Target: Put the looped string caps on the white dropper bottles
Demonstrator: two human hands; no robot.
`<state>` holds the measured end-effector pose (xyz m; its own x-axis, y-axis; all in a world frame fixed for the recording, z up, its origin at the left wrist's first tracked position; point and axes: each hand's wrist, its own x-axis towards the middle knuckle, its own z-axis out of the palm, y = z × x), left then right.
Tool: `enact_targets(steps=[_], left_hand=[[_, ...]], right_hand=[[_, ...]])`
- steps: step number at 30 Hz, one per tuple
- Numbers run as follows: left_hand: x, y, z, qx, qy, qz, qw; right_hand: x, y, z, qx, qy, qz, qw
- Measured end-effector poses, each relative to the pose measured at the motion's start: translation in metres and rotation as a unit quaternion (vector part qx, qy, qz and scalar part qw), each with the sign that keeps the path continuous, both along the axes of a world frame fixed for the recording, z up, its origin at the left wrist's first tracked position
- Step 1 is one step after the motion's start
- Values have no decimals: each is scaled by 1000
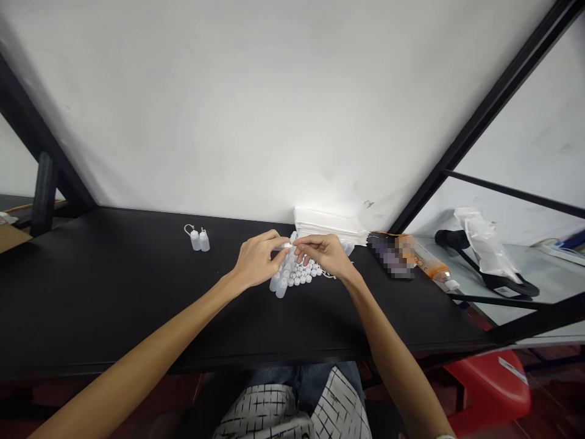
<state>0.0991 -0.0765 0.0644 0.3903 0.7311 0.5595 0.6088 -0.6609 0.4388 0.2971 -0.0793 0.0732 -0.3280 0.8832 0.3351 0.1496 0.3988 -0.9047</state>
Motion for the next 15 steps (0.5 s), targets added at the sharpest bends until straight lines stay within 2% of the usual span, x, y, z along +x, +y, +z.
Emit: enact_targets(steps=[4,10,15], left_hand=[[1,1,-2,-24,-31,-31,999],[2,0,-3,-39,-67,-58,995],[3,-1,-5,-46,-70,-76,994]], right_hand=[[3,0,2,-27,6,25,999],[4,0,4,-29,38,51,998],[2,-2,5,-51,55,68,995]])
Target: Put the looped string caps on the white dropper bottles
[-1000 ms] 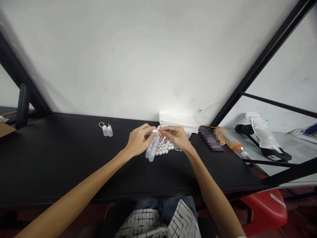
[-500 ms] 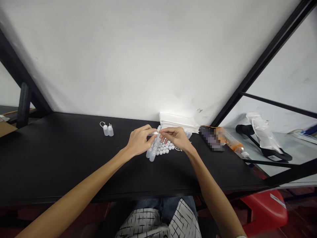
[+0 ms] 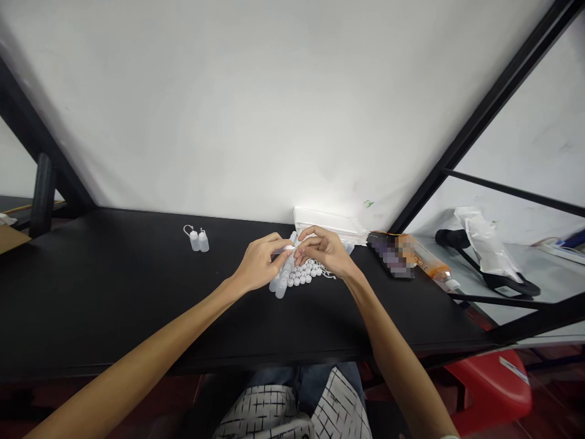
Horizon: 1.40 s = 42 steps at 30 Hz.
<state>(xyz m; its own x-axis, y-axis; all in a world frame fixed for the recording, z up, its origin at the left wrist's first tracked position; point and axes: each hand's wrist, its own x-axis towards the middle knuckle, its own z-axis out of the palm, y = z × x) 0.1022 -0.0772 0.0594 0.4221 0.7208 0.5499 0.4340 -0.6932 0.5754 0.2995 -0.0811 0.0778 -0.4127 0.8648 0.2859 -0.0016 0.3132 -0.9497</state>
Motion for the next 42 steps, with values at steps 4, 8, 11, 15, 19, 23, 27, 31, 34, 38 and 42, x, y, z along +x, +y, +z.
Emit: enact_targets(steps=[4,8,11,15,19,23,27,31,34,38,42], left_hand=[[1,2,-2,-4,19,-8,1000],[-2,4,0,5,34,-12,999],[-5,3,5,32,52,-31,998],[-7,2,9,99,101,-48,989],[-6,6,6,129,134,-6,983],[-9,17,2,103,118,67,985],[-26,23,-6,19,59,129,990],[-57,14,-23,-73,-28,137,988],[-89,-2,-38,-111,-87,148,979],[-130,-20,-55,-105,-95,225,964],[-161,-22,-61,-110,-89,306,941]], right_hand=[[-1,1,-2,-8,-1,9,1000],[-1,-1,0,-4,-3,3,1000],[1,-3,3,18,6,-12,1000],[4,-2,3,43,25,-20,999],[8,3,0,46,43,-17,998],[16,10,-2,54,50,-56,996],[24,18,-4,48,52,-81,994],[29,20,-6,37,35,-96,994],[31,19,-4,43,17,-101,994],[31,16,-2,54,8,-102,993],[30,14,0,56,0,-107,993]])
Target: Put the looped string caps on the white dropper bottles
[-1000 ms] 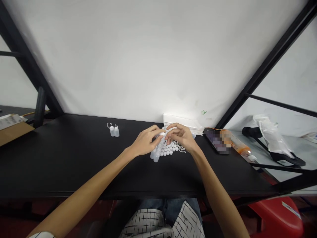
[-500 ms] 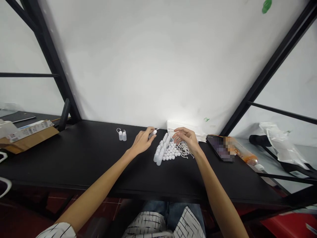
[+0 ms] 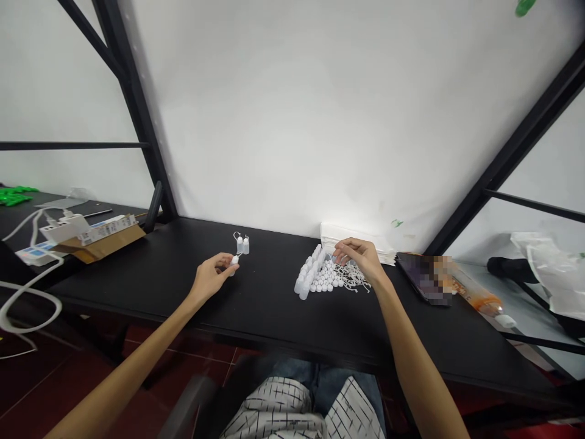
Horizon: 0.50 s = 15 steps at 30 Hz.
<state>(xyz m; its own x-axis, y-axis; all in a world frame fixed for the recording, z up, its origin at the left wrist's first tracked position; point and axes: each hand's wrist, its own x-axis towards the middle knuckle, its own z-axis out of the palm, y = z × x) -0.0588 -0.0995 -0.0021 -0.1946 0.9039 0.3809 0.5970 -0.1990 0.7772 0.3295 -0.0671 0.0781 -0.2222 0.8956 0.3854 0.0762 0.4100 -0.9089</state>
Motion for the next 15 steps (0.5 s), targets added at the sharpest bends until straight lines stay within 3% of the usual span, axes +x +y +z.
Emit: enact_targets(steps=[7,15], left_hand=[[-26,28,-1,-2,-25,59,998],[-44,75,7,-20,-39,52,998]], right_hand=[[0,-1,0,2,-27,-7,1000],[0,0,-3,5,-58,-18,998]])
